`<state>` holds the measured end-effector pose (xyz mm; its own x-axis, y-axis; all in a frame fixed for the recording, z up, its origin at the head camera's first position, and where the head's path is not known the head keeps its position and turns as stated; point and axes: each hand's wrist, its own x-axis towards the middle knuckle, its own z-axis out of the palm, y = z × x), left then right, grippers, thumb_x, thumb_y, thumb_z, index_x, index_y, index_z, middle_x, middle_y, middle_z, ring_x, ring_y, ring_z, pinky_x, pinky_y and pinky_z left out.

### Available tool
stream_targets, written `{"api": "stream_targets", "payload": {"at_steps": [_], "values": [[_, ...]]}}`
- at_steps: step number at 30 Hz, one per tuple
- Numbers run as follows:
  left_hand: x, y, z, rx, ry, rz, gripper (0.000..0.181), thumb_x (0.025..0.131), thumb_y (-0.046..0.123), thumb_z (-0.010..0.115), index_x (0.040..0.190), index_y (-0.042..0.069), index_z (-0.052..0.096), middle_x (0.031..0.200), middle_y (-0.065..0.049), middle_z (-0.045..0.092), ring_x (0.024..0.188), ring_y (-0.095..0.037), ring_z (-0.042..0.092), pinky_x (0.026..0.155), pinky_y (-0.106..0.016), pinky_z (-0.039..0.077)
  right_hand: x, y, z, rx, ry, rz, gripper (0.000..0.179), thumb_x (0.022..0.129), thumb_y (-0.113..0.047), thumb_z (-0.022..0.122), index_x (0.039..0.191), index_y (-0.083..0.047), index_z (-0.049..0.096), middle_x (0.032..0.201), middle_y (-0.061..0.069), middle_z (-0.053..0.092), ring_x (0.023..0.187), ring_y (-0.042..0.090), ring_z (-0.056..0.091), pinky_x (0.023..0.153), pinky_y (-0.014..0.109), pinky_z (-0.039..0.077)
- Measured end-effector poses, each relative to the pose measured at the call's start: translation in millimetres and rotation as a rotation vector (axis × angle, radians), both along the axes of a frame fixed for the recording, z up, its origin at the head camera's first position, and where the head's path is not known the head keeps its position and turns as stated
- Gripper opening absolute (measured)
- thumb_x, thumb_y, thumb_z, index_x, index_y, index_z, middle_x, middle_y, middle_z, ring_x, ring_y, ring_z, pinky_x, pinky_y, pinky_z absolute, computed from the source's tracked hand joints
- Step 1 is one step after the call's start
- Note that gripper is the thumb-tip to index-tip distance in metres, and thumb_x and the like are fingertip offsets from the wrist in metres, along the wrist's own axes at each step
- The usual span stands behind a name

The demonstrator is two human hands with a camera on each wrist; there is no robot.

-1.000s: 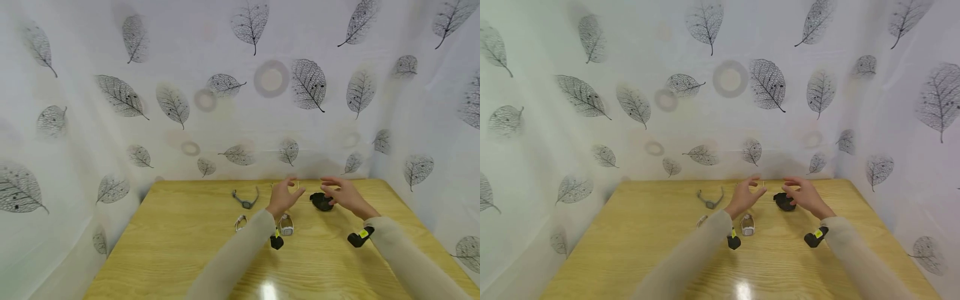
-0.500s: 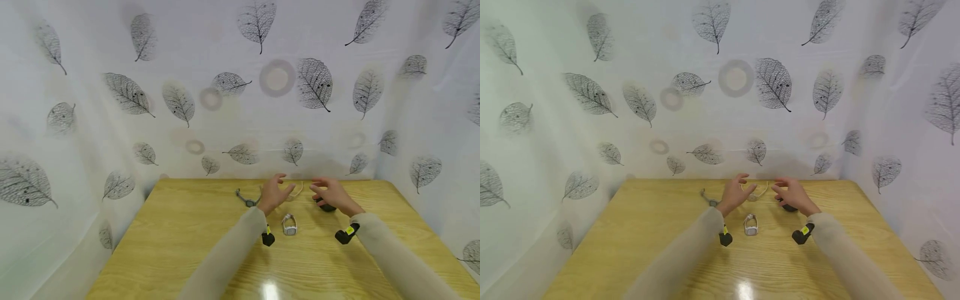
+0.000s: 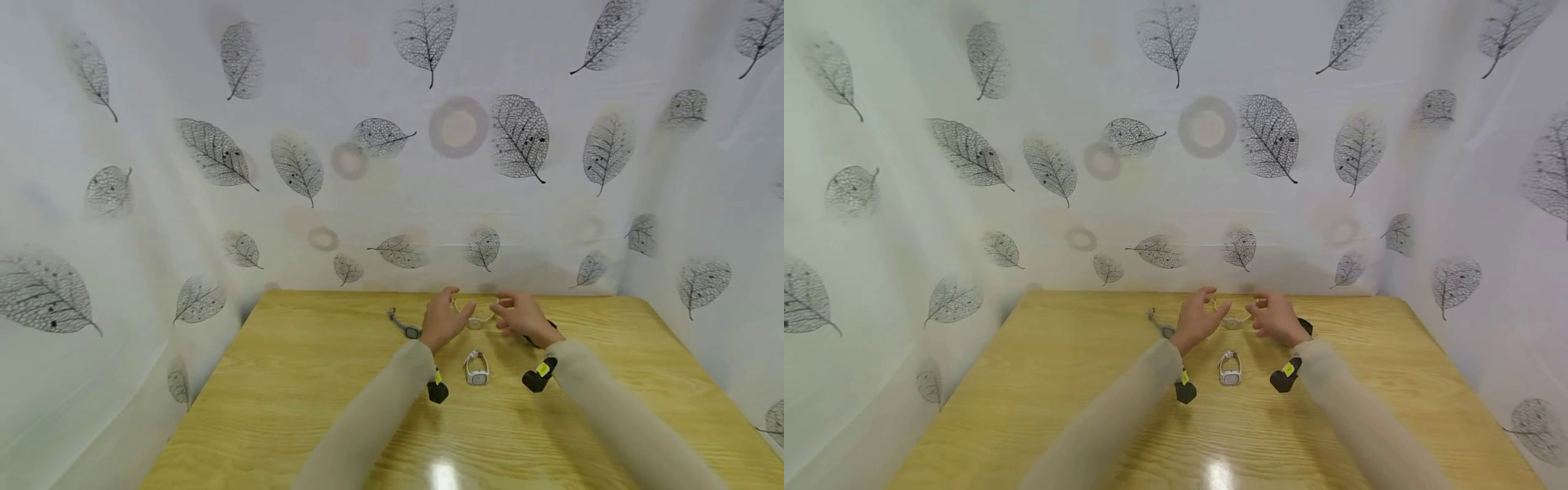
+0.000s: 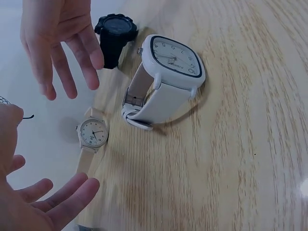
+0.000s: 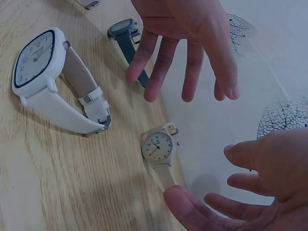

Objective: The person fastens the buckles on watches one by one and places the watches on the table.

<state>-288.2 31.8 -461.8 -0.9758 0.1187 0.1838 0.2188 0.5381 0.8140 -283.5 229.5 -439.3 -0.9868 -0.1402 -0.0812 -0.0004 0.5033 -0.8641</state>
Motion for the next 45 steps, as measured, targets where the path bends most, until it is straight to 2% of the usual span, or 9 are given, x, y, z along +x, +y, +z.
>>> {"api": "stream_targets", "payload": {"at_steps": [10, 18, 24, 27, 31, 33, 35, 39, 45], "values": [[-13.8, 4.2, -17.1, 0.042, 0.028, 0.019, 0.053, 0.099, 0.026, 0.070, 0.142, 0.000, 0.055, 0.142, -0.021, 0.058, 0.131, -0.038, 0.053, 0.111, -0.050, 0.043, -17.6, -10.6, -18.2, 0.019, -0.062, -0.067, 0.063, 0.106, -0.015, 0.055, 0.157, 0.008, 0.028, 0.154, 0.042, 0.030, 0.065, 0.023, 0.069, 0.062, 0.038, 0.062], [-24.2, 6.6, -31.1, 0.036, 0.074, 0.035, 0.047, 0.096, 0.014, 0.073, 0.136, -0.005, 0.058, 0.135, -0.023, 0.062, 0.126, -0.040, 0.056, 0.109, -0.048, 0.045, -21.5, -14.8, -22.8, 0.016, -0.089, -0.109, 0.064, 0.105, -0.014, 0.055, 0.158, 0.008, 0.026, 0.154, 0.041, 0.030, 0.081, 0.032, 0.073, 0.067, 0.039, 0.064], [-24.1, 8.4, -31.2, 0.033, 0.069, 0.045, 0.041, 0.095, 0.010, 0.072, 0.130, -0.010, 0.062, 0.129, -0.026, 0.065, 0.123, -0.041, 0.059, 0.110, -0.050, 0.044, -21.9, -19.2, -23.6, 0.020, -0.072, -0.122, 0.064, 0.104, -0.011, 0.057, 0.157, 0.010, 0.027, 0.152, 0.041, 0.035, 0.086, 0.034, 0.074, 0.068, 0.038, 0.064], [-23.6, 9.4, -30.2, 0.035, 0.048, 0.054, 0.039, 0.095, 0.010, 0.072, 0.128, -0.009, 0.064, 0.126, -0.023, 0.067, 0.121, -0.040, 0.060, 0.110, -0.049, 0.044, -23.8, -18.8, -27.8, 0.038, -0.039, -0.109, 0.065, 0.102, -0.008, 0.060, 0.155, 0.012, 0.028, 0.144, 0.041, 0.044, 0.081, 0.032, 0.074, 0.065, 0.037, 0.063], [-22.3, 11.2, -30.4, 0.030, 0.008, 0.050, 0.034, 0.096, 0.010, 0.072, 0.125, -0.007, 0.067, 0.120, -0.021, 0.070, 0.114, -0.036, 0.064, 0.103, -0.045, 0.050, -25.0, -19.0, -34.6, 0.059, -0.015, -0.108, 0.066, 0.099, -0.006, 0.064, 0.153, 0.014, 0.032, 0.113, 0.034, 0.065, 0.069, 0.026, 0.074, 0.061, 0.035, 0.063], [-21.7, 11.9, -31.2, 0.028, -0.013, 0.043, 0.032, 0.096, 0.009, 0.071, 0.123, -0.007, 0.068, 0.115, -0.020, 0.071, 0.109, -0.033, 0.066, 0.097, -0.043, 0.054, -24.8, -19.8, -37.1, 0.072, -0.007, -0.108, 0.065, 0.098, -0.005, 0.065, 0.151, 0.016, 0.034, 0.097, 0.028, 0.069, 0.065, 0.024, 0.073, 0.060, 0.035, 0.062], [-21.8, 12.4, -32.5, 0.029, -0.028, 0.040, 0.031, 0.096, 0.009, 0.071, 0.123, -0.007, 0.068, 0.109, -0.018, 0.072, 0.101, -0.029, 0.067, 0.090, -0.040, 0.056, -24.6, -20.9, -38.9, 0.089, -0.005, -0.118, 0.064, 0.096, -0.005, 0.066, 0.150, 0.016, 0.037, 0.091, 0.022, 0.069, 0.064, 0.022, 0.073, 0.059, 0.033, 0.062], [-23.9, 13.2, -34.4, 0.026, -0.043, 0.037, 0.031, 0.096, 0.010, 0.072, 0.122, -0.006, 0.069, 0.095, -0.012, 0.071, 0.085, -0.022, 0.065, 0.079, -0.035, 0.056, -24.4, -22.6, -38.7, 0.120, 0.007, -0.123, 0.058, 0.096, -0.005, 0.065, 0.146, 0.015, 0.043, 0.098, 0.023, 0.066, 0.066, 0.020, 0.073, 0.059, 0.031, 0.061], [-27.3, 14.3, -32.6, -0.003, 0.004, 0.052, 0.024, 0.094, 0.007, 0.074, 0.114, -0.007, 0.073, 0.090, -0.011, 0.073, 0.088, -0.024, 0.069, 0.089, -0.037, 0.056, -26.9, -23.3, -36.7, 0.145, 0.000, -0.130, 0.059, 0.098, -0.007, 0.065, 0.150, 0.012, 0.042, 0.127, 0.034, 0.059, 0.068, 0.013, 0.071, 0.061, 0.028, 0.060]]}}
